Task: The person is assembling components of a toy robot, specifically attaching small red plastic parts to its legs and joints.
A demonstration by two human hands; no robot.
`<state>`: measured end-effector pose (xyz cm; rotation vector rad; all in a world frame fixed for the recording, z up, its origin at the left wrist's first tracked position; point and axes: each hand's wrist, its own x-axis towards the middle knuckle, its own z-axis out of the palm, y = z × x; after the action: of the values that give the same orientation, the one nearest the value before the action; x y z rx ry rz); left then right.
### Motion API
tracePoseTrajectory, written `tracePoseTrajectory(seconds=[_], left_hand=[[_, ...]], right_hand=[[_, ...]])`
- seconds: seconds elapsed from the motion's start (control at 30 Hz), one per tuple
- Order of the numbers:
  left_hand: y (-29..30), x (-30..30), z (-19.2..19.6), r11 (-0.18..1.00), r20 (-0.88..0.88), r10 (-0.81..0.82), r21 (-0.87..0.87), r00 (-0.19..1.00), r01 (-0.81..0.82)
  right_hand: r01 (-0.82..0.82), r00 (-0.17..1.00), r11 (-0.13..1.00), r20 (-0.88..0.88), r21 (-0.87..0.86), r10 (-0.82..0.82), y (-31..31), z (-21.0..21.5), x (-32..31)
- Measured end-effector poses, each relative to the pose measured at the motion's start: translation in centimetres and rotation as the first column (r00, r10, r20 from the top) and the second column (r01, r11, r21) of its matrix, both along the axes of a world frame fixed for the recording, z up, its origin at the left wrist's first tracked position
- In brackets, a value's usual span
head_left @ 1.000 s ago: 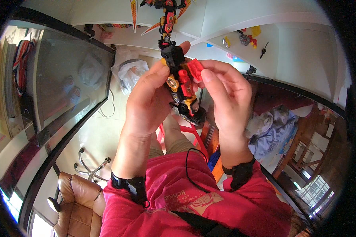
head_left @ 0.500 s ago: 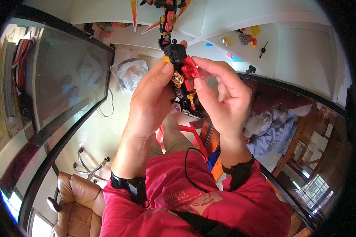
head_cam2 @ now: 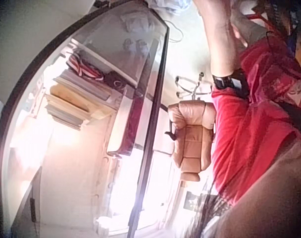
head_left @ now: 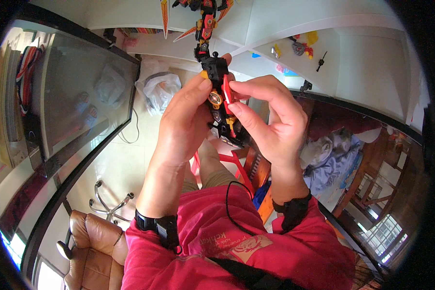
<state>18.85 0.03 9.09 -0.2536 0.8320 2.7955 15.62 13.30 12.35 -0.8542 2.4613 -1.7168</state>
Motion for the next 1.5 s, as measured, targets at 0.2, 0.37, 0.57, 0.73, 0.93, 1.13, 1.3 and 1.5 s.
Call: tracePoseTrajectory(seconds=[0.2,0.37,0.57,0.73,0.93,1.13,1.3,1.5], left_hand=[[0.2,0.0,0.6,0.996,0.077,0.014,0.087,0.997,-0.021],[-0.1,0.0,-0.2,0.990,0.066,-0.023,0.140,0.998,0.014],[0.3,0.0,-0.2,0.999,0.127,0.036,-0.007,0.991,-0.035],[0.3,0.1,0.1,0.997,0.133,0.029,-0.069,0.991,-0.020],[0.0,0.1,-0.1,0.999,0.167,0.034,-0.015,0.985,-0.032],[0.1,-0.1,-0.1,0.997,0.179,0.026,0.061,0.983,-0.038],[-0.4,0.3,-0.2,0.986,0.151,-0.025,0.164,0.988,0.000],[-0.2,0.2,0.3,0.990,0.206,-0.072,0.137,0.976,0.044]], right_hand=[[0.037,0.998,0.999,-0.048,-0.007,-0.037,-0.1,0.0,-0.2],[0.022,0.990,0.997,-0.141,0.068,-0.013,0.1,0.2,-0.5],[0.060,0.992,0.995,-0.114,0.083,-0.051,0.1,0.0,-0.3],[0.065,0.990,0.998,0.123,-0.021,-0.062,0.3,0.0,-0.1],[0.111,0.908,0.974,0.419,-0.197,-0.018,0.1,0.4,0.3],[0.168,0.766,0.896,0.626,-0.410,0.143,0.7,0.7,0.2],[0.137,0.724,0.878,0.651,-0.458,0.227,0.2,0.9,0.3],[0.142,0.695,0.885,0.681,-0.444,0.231,0.2,0.6,0.4]])
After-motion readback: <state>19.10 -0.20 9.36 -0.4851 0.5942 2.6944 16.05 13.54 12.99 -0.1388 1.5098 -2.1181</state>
